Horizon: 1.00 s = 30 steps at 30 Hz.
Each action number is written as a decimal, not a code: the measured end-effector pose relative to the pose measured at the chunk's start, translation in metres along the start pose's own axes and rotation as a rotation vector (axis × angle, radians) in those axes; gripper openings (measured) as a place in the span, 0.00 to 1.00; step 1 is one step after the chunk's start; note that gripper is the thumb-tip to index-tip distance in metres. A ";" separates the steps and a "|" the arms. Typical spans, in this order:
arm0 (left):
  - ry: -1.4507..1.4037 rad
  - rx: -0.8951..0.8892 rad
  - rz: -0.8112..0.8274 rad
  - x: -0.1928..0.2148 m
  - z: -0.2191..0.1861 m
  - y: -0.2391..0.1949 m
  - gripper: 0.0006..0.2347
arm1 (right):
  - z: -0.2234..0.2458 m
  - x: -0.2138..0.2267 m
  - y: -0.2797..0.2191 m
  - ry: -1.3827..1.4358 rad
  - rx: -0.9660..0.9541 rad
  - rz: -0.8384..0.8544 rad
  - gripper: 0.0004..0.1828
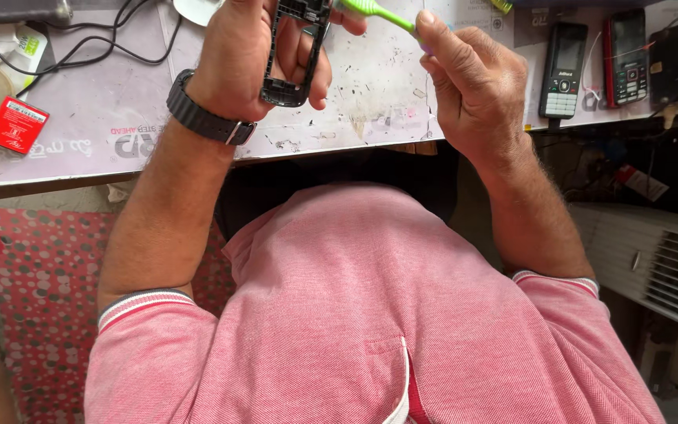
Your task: The person cleans a disassembled mobile phone and its internal components using a toothbrush. They scrub the circuit board, keypad, and phone frame, then reassemble the keypad into the frame.
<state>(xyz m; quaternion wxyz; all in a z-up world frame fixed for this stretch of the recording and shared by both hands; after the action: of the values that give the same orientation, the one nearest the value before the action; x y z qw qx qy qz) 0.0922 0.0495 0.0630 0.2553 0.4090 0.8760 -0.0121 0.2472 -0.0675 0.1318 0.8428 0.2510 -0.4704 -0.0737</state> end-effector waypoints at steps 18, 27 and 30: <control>-0.080 0.021 0.027 -0.003 0.012 -0.005 0.35 | -0.004 0.000 0.003 -0.076 0.041 -0.039 0.22; -0.113 0.077 -0.002 0.002 0.019 -0.003 0.35 | -0.009 -0.010 0.004 -0.170 0.033 -0.036 0.22; -0.165 0.094 0.030 0.001 0.021 -0.001 0.36 | -0.007 -0.008 0.006 -0.138 0.012 -0.035 0.21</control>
<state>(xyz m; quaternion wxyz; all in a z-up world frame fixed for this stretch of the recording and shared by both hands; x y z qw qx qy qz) 0.1001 0.0442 0.0440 0.3073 0.4311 0.8443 -0.0832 0.2481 -0.0565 0.1255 0.8053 0.2587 -0.5234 -0.1027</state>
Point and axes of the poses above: each hand's wrist, its own y-axis towards the middle knuckle, its own x-axis out of the back of the hand, z = x × y, the point moved 10 cm from there along y, towards the middle knuckle, and after that the axes turned 9 degrees about -x, right-handed, at the moved point
